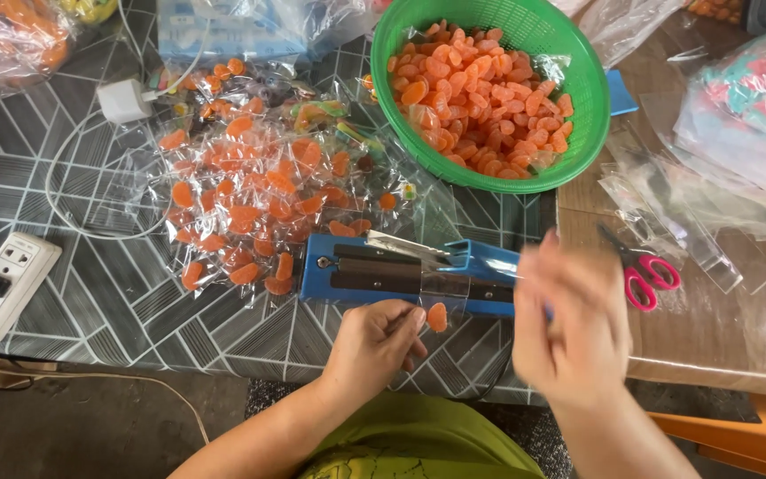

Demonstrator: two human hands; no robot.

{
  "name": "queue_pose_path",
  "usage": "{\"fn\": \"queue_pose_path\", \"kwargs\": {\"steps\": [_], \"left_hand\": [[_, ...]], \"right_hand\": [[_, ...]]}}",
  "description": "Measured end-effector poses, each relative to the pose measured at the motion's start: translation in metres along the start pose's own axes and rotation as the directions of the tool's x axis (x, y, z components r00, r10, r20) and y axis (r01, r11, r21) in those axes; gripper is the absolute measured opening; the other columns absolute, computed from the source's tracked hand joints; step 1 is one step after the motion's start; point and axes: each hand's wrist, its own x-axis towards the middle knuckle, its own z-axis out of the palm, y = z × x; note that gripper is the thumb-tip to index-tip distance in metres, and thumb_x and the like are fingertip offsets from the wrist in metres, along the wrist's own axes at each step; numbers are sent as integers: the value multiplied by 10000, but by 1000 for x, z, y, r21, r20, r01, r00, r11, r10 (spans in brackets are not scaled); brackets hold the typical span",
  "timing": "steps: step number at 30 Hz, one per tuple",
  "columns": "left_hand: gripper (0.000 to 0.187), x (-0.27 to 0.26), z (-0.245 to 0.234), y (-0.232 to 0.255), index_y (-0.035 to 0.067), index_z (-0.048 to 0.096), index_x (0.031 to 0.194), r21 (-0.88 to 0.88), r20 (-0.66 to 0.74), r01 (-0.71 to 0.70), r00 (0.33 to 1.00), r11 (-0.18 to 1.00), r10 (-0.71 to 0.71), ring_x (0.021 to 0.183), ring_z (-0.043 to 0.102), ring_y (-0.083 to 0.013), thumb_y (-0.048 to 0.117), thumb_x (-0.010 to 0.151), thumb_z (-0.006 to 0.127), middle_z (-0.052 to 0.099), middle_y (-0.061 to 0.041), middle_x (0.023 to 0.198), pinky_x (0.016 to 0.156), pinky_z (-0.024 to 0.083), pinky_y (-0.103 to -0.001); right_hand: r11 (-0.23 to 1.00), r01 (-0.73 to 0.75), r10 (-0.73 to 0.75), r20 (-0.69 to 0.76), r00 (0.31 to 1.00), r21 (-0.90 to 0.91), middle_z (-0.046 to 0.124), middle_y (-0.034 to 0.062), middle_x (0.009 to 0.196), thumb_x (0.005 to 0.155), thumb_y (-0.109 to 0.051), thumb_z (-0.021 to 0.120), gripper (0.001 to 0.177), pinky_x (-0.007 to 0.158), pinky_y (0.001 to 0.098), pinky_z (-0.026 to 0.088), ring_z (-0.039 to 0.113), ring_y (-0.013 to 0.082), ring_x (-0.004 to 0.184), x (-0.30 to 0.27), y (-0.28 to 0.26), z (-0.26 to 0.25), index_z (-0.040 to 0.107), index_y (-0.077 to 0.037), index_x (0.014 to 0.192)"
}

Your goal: The person is individually packaging orange candies into small plastic bags and sealing them using a blue manual tape sealer.

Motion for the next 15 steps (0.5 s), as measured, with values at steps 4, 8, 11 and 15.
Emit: {"fn": "queue_pose_path", "kwargs": {"steps": [4,8,11,15], "left_hand": [[312,1,-1,0,132,821,1032,40,16,-3,1000,999,2,510,663,-102,335,1028,582,754,-27,667,541,560,-289],[321,1,-2,6,147,826,1092,11,28,28,999,1000,-28,563,688,-121,334,1034,572,761,-23,700,577,600,-323],[311,2,-1,4,132,815,1099,1,25,43,999,999,-43,570,700,-139,318,1034,576,769,-36,717,578,614,-341],[302,2,-1,1,111,785,1114,-24,39,54,998,998,-53,614,704,-170,313,1036,575,771,-46,761,607,629,-388]], "right_hand": [[975,-130,189,369,910,-179,781,70,944,997,-43,582,237,560,301,557,717,183,706,-31,-26,-2,715,7,1187],[937,-82,250,489,836,-339,762,-19,960,1027,-99,556,429,455,287,487,661,122,627,-58,-17,13,555,-58,1453],[918,-92,292,501,814,-386,744,-28,881,1020,-127,580,472,419,303,471,632,138,564,-68,-15,20,521,-65,1484],[861,-2,335,567,753,-508,587,-33,682,994,-181,604,580,336,333,412,518,161,442,-66,-20,29,463,-169,1557]]}}
